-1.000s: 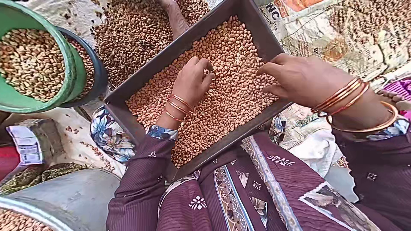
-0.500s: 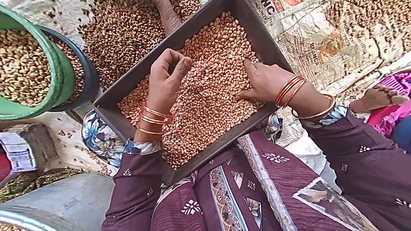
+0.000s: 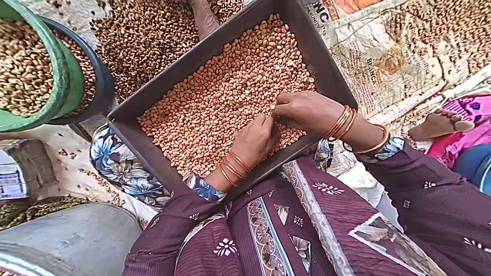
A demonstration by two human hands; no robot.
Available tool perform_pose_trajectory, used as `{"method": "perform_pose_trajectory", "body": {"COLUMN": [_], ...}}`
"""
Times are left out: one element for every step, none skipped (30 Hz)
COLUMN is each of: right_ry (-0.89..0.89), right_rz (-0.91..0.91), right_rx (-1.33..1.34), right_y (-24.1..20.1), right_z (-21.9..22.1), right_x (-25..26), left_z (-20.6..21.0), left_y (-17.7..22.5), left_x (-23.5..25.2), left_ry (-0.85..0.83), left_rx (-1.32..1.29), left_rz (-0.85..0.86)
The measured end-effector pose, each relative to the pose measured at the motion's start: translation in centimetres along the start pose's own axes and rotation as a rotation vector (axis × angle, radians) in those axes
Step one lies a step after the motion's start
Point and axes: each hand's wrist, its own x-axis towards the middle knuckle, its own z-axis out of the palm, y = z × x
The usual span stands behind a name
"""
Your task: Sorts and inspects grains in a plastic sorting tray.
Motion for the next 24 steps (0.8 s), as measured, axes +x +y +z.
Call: {"method": "perform_pose_trajectory", "body": {"right_ry": [0.008,0.009,-0.002,-0.021,-0.027,-0.005,0.056,0.143,0.218,0.259,0.256,0.211,0.140,0.051,-0.050,-0.145,-0.211,-0.268,-0.294,-0.303,-0.295,-0.289,-0.285,-0.284], "right_rz": [0.001,0.001,0.006,0.019,0.033,0.034,0.012,-0.023,-0.048,-0.041,0.027,0.146,0.298,0.466,0.636,0.782,0.866,0.914,0.928,0.920,0.876,0.809,0.732,0.654], "right_rx": [-0.005,-0.016,-0.029,-0.042,-0.050,-0.045,-0.020,0.028,0.077,0.100,0.078,0.019,-0.034,-0.077,-0.103,-0.112,-0.114,-0.098,-0.076,-0.051,-0.029,-0.015,0.003,0.026], "right_y": [0.1,0.1,0.1,0.0,-0.2,-0.4,-0.7,-1.2,-1.7,-2.2,-2.6,-2.8,-2.6,-2.1,-1.5,-1.0,-0.6,-0.7,-1.2,-2.0,-2.9,-3.9,-5.0,-6.3], "right_z": [0.1,0.2,0.2,0.0,-0.3,-0.6,-1.0,-1.3,-1.8,-2.5,-3.4,-4.4,-5.2,-5.6,-5.6,-5.3,-4.4,-3.5,-2.6,-1.9,-1.3,-0.8,-0.4,0.1], "right_x": [0.1,0.1,0.1,0.1,0.1,0.1,0.1,0.1,0.3,0.3,0.1,-0.2,-0.5,-0.7,-0.7,-0.4,0.0,0.7,1.5,2.4,3.4,4.4,5.6,6.7], "left_z": [0.2,0.3,0.1,-0.2,-0.8,-1.5,-2.2,-2.6,-2.9,-3.4,-4.0,-4.7,-5.5,-6.4,-7.3,-8.2,-9.1,-9.9,-10.6,-11.1,-11.5,-11.8,-12.0,-12.1], "left_y": [0.0,-0.1,-0.1,-0.2,-0.2,-0.3,-0.6,-1.0,-1.6,-1.9,-2.1,-2.2,-2.4,-2.7,-3.2,-3.7,-4.4,-5.1,-5.7,-6.3,-6.7,-7.0,-7.0,-6.9], "left_x": [0.0,0.0,-0.1,-0.1,-0.2,-0.3,-0.3,0.1,0.6,1.0,1.0,0.9,0.7,0.4,0.0,-0.6,-1.1,-1.7,-2.3,-2.7,-3.1,-3.3,-3.5,-3.5], "left_ry": [0.010,0.019,0.024,0.033,0.057,0.097,0.130,0.158,0.166,0.133,0.095,0.061,0.050,0.067,0.107,0.170,0.230,0.284,0.336,0.385,0.422,0.446,0.458,0.459], "left_rx": [0.014,0.014,-0.001,-0.041,-0.116,-0.230,-0.372,-0.560,-0.771,-0.999,-1.187,-1.297,-1.331,-1.305,-1.244,-1.184,-1.132,-1.091,-1.071,-1.059,-1.053,-1.051,-1.050,-1.043], "left_rz": [0.001,0.002,-0.007,-0.027,-0.053,-0.092,-0.151,-0.228,-0.295,-0.341,-0.380,-0.411,-0.420,-0.408,-0.390,-0.374,-0.367,-0.371,-0.378,-0.385,-0.387,-0.383,-0.379,-0.370]}}
